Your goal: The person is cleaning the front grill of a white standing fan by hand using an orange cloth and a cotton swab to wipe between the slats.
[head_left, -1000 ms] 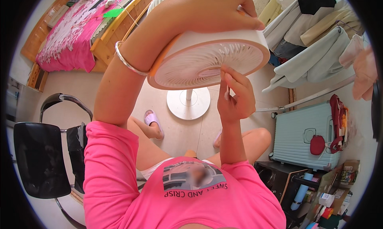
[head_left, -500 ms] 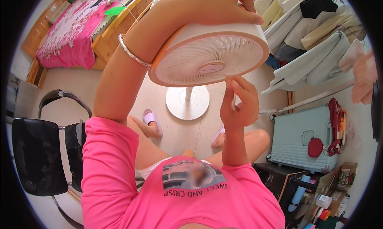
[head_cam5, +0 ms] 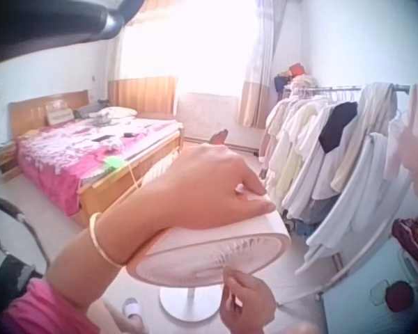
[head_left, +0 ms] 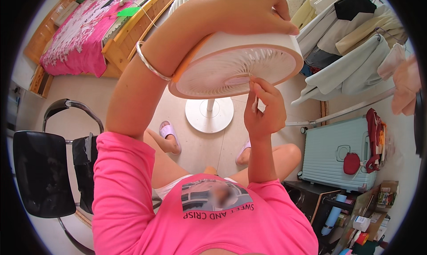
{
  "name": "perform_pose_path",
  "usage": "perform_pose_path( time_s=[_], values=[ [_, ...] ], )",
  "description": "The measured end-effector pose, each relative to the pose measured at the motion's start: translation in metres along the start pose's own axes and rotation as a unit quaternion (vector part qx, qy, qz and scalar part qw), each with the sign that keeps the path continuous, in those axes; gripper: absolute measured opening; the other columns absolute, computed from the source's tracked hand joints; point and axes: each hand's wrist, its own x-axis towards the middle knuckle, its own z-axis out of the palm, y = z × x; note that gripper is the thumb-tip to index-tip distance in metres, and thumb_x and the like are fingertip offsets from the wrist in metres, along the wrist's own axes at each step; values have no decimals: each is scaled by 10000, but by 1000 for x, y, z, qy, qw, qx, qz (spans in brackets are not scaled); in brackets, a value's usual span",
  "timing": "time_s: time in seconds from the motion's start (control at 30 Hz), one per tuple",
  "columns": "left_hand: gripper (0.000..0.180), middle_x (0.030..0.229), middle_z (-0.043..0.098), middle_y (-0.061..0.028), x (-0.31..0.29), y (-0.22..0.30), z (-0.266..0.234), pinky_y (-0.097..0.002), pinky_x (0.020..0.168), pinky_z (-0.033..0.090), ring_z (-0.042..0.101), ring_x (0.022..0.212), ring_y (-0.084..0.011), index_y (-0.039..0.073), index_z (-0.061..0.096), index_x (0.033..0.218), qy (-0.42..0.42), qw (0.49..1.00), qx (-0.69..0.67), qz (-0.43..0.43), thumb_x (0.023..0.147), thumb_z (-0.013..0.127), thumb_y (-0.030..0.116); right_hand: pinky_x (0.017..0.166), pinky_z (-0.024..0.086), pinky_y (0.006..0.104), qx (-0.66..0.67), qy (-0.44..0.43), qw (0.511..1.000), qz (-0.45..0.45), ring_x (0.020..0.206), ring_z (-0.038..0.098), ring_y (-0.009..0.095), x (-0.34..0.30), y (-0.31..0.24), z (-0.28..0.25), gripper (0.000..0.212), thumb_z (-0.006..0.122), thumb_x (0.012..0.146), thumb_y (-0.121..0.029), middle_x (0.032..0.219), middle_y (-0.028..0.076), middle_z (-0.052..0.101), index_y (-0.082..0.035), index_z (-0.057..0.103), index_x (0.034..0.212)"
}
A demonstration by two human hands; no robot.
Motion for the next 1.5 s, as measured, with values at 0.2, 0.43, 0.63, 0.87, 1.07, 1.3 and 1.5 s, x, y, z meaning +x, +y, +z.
perform_pose_path(
  time_s=[0.2,0.43,0.63,0.87,1.07,1.3,1.5],
  values=[
    [388,821,706,-192,3,6,-4,-447,780,532,684,794,-364,36,764,844,-26,1000,-11,4,818,656,408,713,632,353,249,118,940,201,794,701,266,-15,-4,-6,180,624,896,129,971,273,681,22,507,982],
    [400,823,703,-196,-1,10,-8,-444,777,532,681,789,-368,19,757,829,-15,1000,-3,-13,814,652,404,676,597,287,139,46,985,88,779,714,237,-9,-2,4,231,696,827,140,948,201,723,1,585,974],
    [401,823,701,-202,1,5,-6,-430,793,533,679,787,-370,11,748,802,-19,1000,-12,-19,810,649,400,653,557,259,-4,7,1000,-12,761,699,204,0,-1,6,207,756,817,81,917,148,738,-17,615,933],
    [384,840,710,-190,-3,16,-17,-426,804,534,685,806,-362,20,752,812,-28,999,-7,-29,817,647,390,667,565,279,-5,9,999,-41,765,699,238,0,-1,8,216,739,823,98,925,153,734,-12,603,948],
    [349,871,724,-167,-1,0,-13,-418,823,533,691,836,-351,57,769,848,-10,999,-13,-30,828,644,382,653,573,288,81,35,995,49,753,696,251,-13,-2,-1,264,717,776,159,951,165,729,-4,623,960],
    [340,860,723,-167,-3,2,-15,-416,831,532,691,832,-350,71,774,862,-22,999,-29,-15,831,639,381,702,588,272,98,7,995,2,824,714,223,0,0,9,199,709,843,117,958,184,730,15,613,985],
    [348,833,716,-178,0,-4,-8,-425,852,529,688,812,-358,65,771,849,-16,999,-31,-8,831,634,385,659,565,272,-13,-16,998,-55,777,705,232,10,0,13,210,741,808,113,929,162,736,8,615,938]
  ],
)
